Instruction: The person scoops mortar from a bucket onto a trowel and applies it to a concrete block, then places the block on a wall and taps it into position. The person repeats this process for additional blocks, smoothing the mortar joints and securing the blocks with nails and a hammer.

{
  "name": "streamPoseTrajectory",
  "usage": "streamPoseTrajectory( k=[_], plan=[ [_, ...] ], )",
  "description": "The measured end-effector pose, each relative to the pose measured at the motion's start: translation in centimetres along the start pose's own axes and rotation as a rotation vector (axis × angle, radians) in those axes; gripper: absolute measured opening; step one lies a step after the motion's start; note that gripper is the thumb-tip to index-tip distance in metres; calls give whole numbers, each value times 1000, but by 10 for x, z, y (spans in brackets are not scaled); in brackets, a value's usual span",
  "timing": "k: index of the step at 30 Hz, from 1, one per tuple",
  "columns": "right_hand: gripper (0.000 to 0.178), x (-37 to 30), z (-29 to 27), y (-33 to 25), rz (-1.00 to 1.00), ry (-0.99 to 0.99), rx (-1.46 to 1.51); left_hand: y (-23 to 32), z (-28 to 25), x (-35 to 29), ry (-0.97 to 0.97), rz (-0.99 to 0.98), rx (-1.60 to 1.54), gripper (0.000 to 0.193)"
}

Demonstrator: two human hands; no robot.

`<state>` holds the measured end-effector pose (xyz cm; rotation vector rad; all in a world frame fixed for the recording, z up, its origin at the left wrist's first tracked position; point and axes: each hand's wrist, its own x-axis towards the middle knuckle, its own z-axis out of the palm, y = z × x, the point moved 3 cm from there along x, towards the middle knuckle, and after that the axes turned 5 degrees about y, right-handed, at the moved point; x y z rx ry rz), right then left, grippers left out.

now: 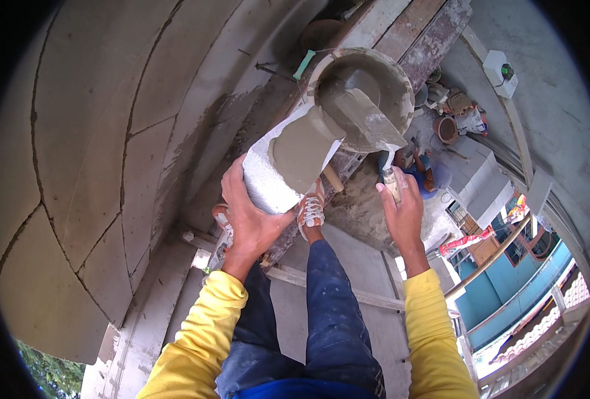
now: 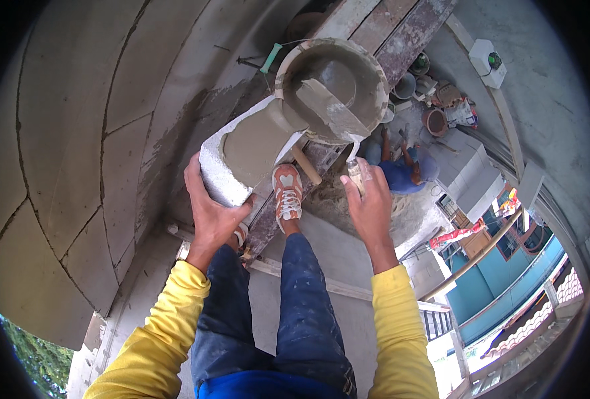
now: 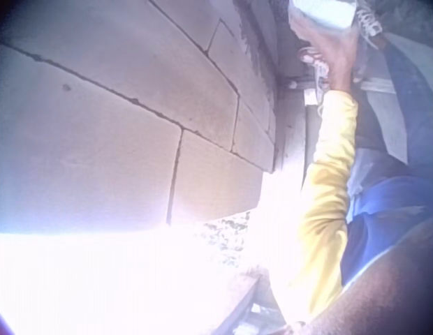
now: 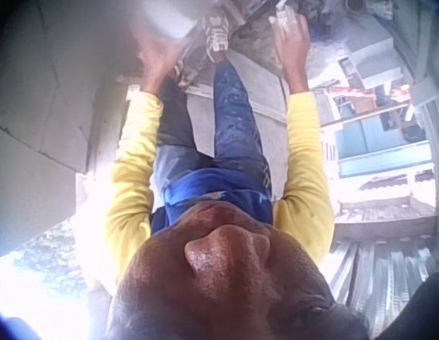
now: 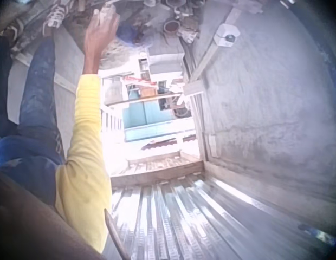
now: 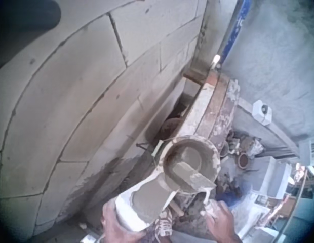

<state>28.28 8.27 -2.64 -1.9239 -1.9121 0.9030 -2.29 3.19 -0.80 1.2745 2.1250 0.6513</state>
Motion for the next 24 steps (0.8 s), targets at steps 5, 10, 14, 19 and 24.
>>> streamPoseTrajectory(
  k=[5,10,14,19,24],
  plan=[
    [45,7,-5,-35,-71,-89,4,13,6,5,-6,26,-3,115],
    [45,-19,-11,-58,-154,-63,-9,16,8,7,-4,47,22,114],
    [44,-40,-14,-78,-322,21,-37,16,13,8,34,68,9,111],
    [44,-67,-17,-78,-365,-15,112,12,9,10,27,19,-45,110],
    [44,-55,17,-48,-141,158,99,13,6,7,23,-72,-4,115]
  ],
)
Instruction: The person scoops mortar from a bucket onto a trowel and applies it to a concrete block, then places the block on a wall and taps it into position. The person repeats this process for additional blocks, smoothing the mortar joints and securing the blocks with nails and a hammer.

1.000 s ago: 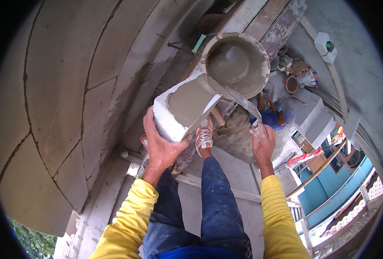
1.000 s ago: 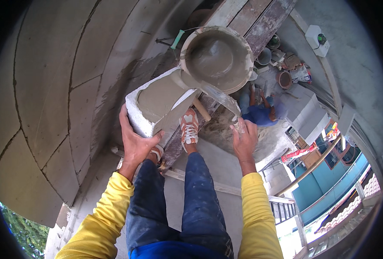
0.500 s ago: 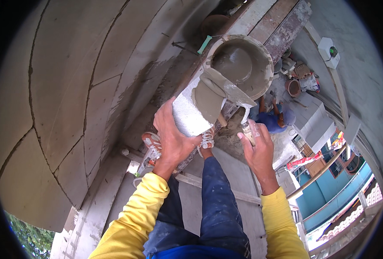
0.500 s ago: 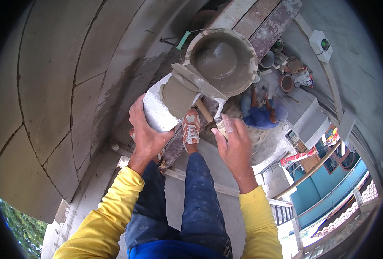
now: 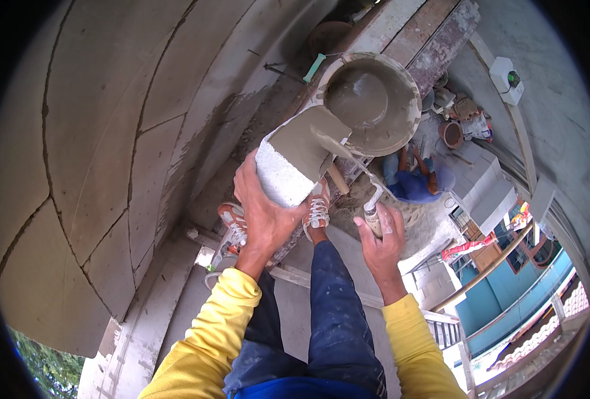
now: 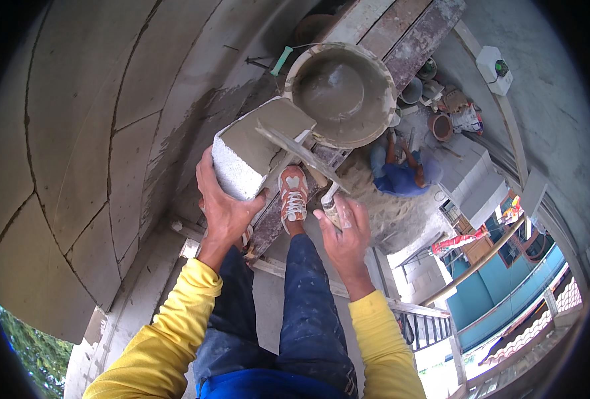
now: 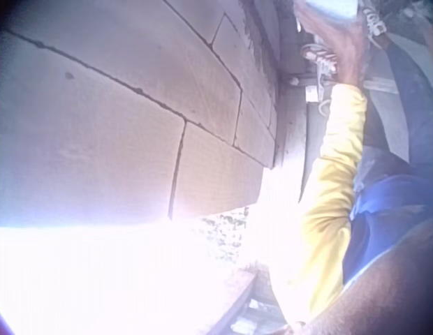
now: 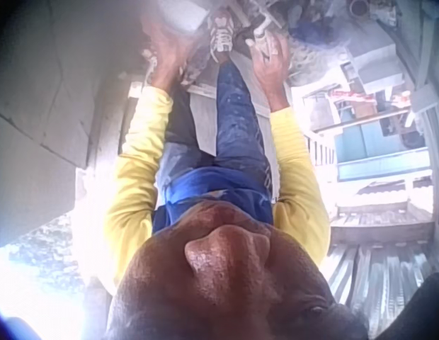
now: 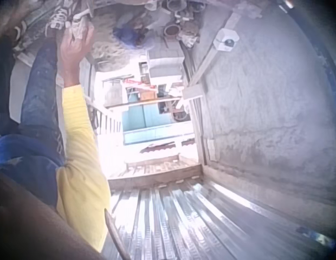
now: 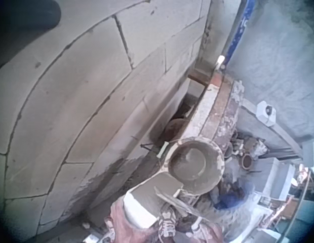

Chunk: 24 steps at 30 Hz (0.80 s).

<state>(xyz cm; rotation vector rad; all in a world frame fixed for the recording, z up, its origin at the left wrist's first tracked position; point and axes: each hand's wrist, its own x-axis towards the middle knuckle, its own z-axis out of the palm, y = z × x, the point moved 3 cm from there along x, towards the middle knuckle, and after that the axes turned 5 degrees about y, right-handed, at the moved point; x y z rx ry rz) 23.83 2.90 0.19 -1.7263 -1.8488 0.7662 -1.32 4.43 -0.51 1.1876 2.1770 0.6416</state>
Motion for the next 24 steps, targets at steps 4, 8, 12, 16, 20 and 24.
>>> streamPoseTrajectory(
  k=[4,8,12,16,20,24],
  plan=[
    [47,3,31,28,-65,7,-88,6,-1,-1,-21,-94,-71,119],
    [43,-41,19,36,-97,21,-172,2,-5,-3,8,-174,-97,119],
    [44,-57,-8,48,60,-71,-127,-17,-10,-6,56,-213,-117,121],
    [48,-15,8,76,378,-95,-38,-27,-14,-9,104,-234,-101,122],
    [50,65,42,102,566,-229,-110,-26,-24,-17,123,-357,-206,122],
    [57,90,68,123,569,-314,-213,-42,-40,-35,170,-451,-173,120]
  ],
)
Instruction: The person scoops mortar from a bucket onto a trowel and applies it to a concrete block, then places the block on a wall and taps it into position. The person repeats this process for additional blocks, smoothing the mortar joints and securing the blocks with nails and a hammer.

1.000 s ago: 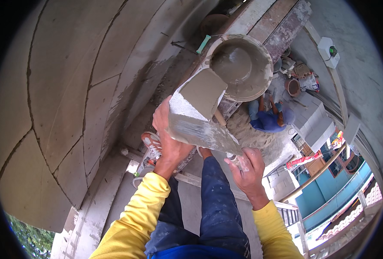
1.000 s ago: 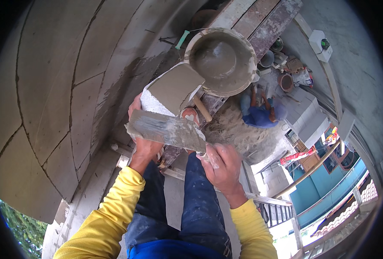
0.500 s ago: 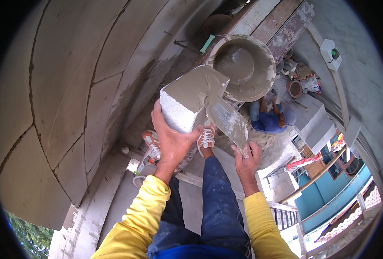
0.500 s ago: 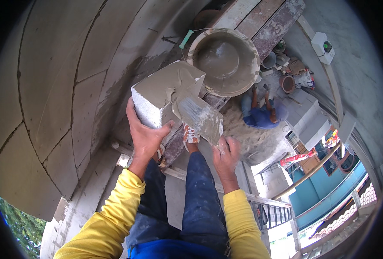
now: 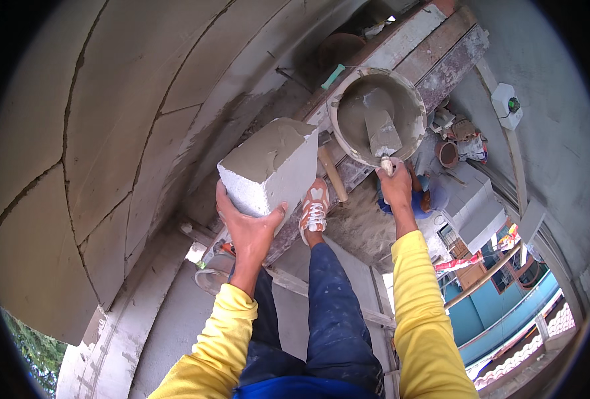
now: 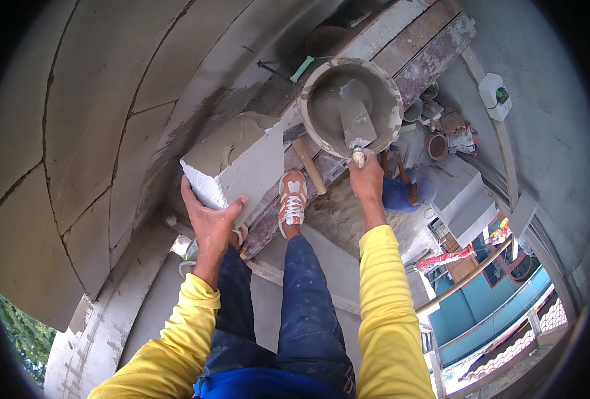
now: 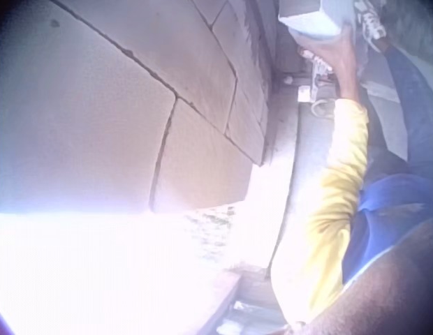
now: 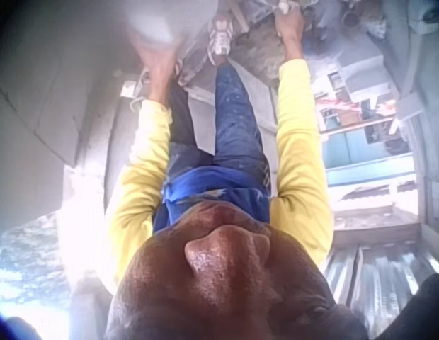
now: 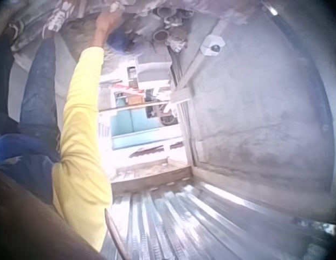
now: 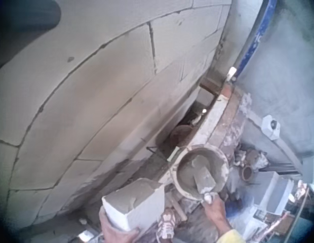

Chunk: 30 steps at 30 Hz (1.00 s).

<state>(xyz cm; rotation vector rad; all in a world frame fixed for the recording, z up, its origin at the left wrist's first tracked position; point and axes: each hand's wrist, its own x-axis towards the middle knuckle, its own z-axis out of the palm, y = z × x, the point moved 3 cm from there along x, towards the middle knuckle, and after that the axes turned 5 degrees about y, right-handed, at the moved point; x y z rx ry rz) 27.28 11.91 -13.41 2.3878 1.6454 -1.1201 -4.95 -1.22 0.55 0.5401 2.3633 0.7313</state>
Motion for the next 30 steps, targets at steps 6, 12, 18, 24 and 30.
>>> streamPoseTrajectory(
  k=[6,12,18,24,30],
  plan=[
    [59,7,7,2,-131,184,-225,-24,-24,-19,65,-171,-82,123],
    [45,-151,-13,-134,-209,-338,375,-32,-44,-42,190,-137,-19,121],
    [92,-259,27,-192,-190,-555,452,-7,-74,-73,341,-68,8,103],
    [91,-319,8,-231,-302,-667,435,-7,-126,-117,441,-95,-68,91],
    [104,-363,-3,-288,-516,-751,209,10,-188,-179,444,-177,-364,110]
  ],
)
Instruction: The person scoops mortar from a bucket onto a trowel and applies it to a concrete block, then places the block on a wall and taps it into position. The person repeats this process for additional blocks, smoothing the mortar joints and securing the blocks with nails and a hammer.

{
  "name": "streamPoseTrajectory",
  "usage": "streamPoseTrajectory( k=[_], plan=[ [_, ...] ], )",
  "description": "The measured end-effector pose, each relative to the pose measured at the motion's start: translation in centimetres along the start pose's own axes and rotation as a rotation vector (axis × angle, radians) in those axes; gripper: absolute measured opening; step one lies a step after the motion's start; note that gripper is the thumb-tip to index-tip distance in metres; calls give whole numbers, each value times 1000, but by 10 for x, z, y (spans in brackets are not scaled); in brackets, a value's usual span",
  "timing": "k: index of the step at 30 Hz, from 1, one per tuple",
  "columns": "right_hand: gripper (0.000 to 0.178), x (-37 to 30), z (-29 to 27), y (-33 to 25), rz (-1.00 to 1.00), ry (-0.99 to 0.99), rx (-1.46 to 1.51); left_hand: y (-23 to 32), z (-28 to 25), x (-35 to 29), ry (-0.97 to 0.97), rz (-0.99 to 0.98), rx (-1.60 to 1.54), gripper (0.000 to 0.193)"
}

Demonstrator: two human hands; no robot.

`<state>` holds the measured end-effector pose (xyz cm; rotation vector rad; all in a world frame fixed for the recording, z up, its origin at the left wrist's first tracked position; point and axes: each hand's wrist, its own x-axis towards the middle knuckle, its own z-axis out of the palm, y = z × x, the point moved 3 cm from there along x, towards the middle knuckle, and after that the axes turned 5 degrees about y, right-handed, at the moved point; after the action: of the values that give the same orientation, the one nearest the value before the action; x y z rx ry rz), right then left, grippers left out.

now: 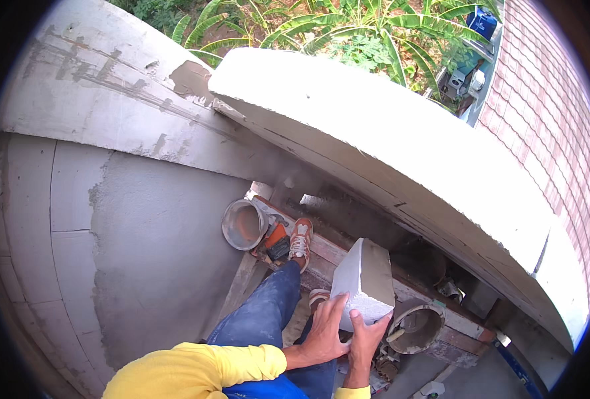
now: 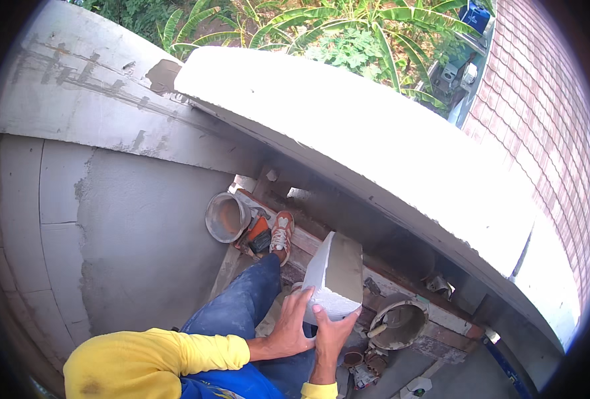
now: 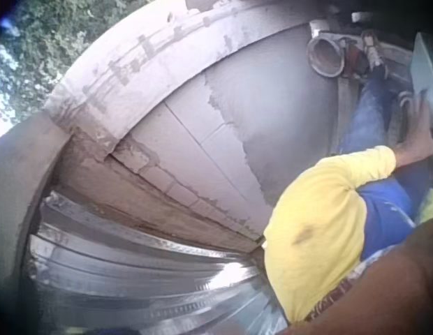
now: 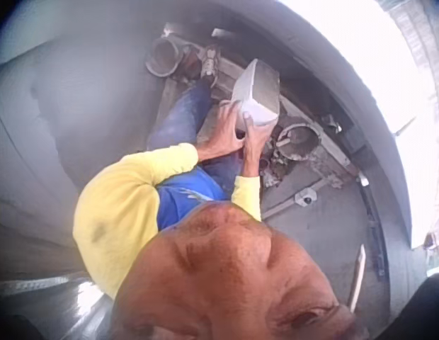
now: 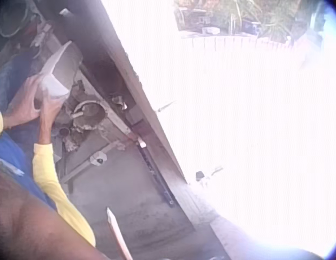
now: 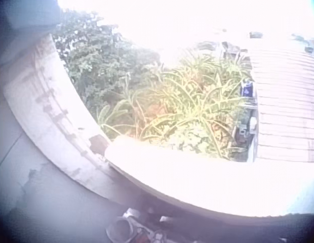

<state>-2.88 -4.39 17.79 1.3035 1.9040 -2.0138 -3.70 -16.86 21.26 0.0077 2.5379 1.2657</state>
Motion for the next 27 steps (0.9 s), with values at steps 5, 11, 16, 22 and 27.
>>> streamPoseTrajectory(
  k=[5,11,16,22,27],
  plan=[
    [117,-2,47,-70,-28,-142,-119,15,-49,-4,42,-38,-100,119],
    [127,-12,112,-132,-95,-293,-303,30,-133,10,182,-55,-302,110],
    [125,-28,193,-218,-240,-504,-554,26,-204,15,257,-42,-535,106],
    [120,-46,301,-296,-548,-768,-834,28,-273,33,433,37,-654,102],
    [121,-66,392,-373,-760,-954,-838,16,-319,68,717,169,-696,93]
  ],
)
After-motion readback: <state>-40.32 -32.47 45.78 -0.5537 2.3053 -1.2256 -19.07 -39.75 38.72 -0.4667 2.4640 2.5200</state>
